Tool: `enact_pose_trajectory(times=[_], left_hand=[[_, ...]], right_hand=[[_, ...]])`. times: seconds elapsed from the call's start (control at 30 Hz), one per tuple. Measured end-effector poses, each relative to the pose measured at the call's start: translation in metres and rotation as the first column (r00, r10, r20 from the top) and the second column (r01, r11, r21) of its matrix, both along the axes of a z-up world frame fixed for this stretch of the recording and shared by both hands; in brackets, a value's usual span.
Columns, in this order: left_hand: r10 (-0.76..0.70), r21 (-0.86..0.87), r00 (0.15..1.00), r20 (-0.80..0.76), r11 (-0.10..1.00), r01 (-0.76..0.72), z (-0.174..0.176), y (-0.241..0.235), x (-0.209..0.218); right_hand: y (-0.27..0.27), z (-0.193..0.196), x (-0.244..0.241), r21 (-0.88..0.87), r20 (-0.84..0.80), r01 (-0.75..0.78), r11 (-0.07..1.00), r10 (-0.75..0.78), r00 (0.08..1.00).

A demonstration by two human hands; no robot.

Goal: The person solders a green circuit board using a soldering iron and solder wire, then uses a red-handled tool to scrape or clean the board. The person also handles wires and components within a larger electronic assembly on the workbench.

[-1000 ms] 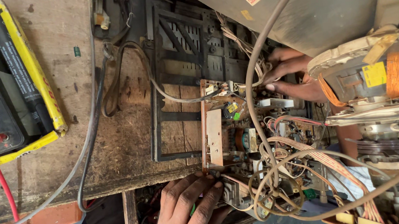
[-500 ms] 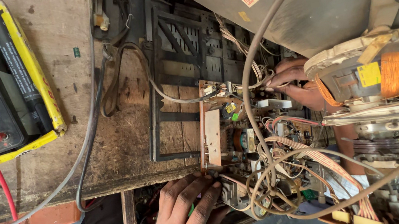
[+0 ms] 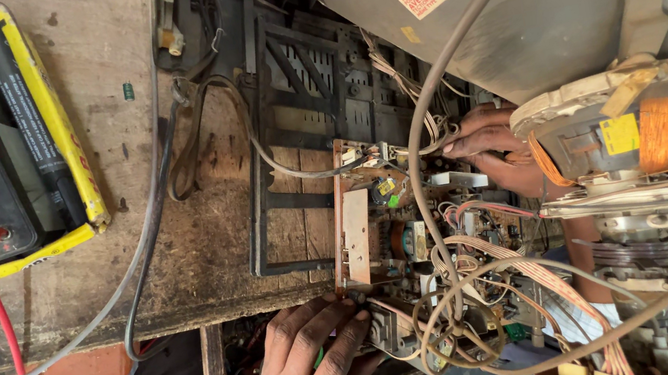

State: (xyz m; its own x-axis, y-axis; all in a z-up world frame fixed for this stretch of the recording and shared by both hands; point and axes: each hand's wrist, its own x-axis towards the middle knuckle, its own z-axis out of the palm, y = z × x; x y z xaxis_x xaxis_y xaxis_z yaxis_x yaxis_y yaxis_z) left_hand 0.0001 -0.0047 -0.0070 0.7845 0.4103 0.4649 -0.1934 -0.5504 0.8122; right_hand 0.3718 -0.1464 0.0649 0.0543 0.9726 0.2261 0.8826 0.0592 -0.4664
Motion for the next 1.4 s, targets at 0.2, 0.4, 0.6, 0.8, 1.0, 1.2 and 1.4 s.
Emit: enact_pose_trajectory(times=[0.2,0.4,0.6,0.8,1.0,1.2,1.4], left_hand=[[0.004,-0.003,1.000,0.006,1.000,-0.004,0.002,0.000,0.000],[0.002,0.006,1.000,0.000,1.000,-0.002,0.000,0.000,0.001],[0.006,-0.002,1.000,-0.012,1.000,-0.006,-0.001,-0.001,0.000],[0.006,0.001,1.000,-0.026,1.000,-0.006,-0.003,-0.003,0.000],[0.017,0.017,1.000,-0.003,1.000,-0.016,-0.004,-0.003,0.000],[-0.002,0.004,1.000,-0.024,1.000,0.002,-0.003,-0.002,-0.001],[-0.020,-0.015,0.999,-0.041,1.000,0.019,0.000,-0.001,-0.001]], right_hand=[[-0.003,-0.005,0.001,0.021,0.004,0.015,1.000,-0.015,1.000],[-0.005,-0.007,0.003,0.002,-0.002,-0.012,1.000,0.012,1.000],[-0.009,-0.002,-0.001,-0.105,-0.035,0.069,0.992,-0.074,0.997],[-0.013,-0.014,0.005,-0.060,-0.108,0.047,0.997,-0.054,0.993],[-0.015,-0.014,0.012,-0.095,-0.019,0.002,0.995,-0.004,1.000],[-0.003,0.000,0.005,-0.145,0.088,0.017,0.989,-0.004,0.996],[0.023,0.025,0.002,-0.337,0.059,-0.032,0.941,0.055,0.997]])
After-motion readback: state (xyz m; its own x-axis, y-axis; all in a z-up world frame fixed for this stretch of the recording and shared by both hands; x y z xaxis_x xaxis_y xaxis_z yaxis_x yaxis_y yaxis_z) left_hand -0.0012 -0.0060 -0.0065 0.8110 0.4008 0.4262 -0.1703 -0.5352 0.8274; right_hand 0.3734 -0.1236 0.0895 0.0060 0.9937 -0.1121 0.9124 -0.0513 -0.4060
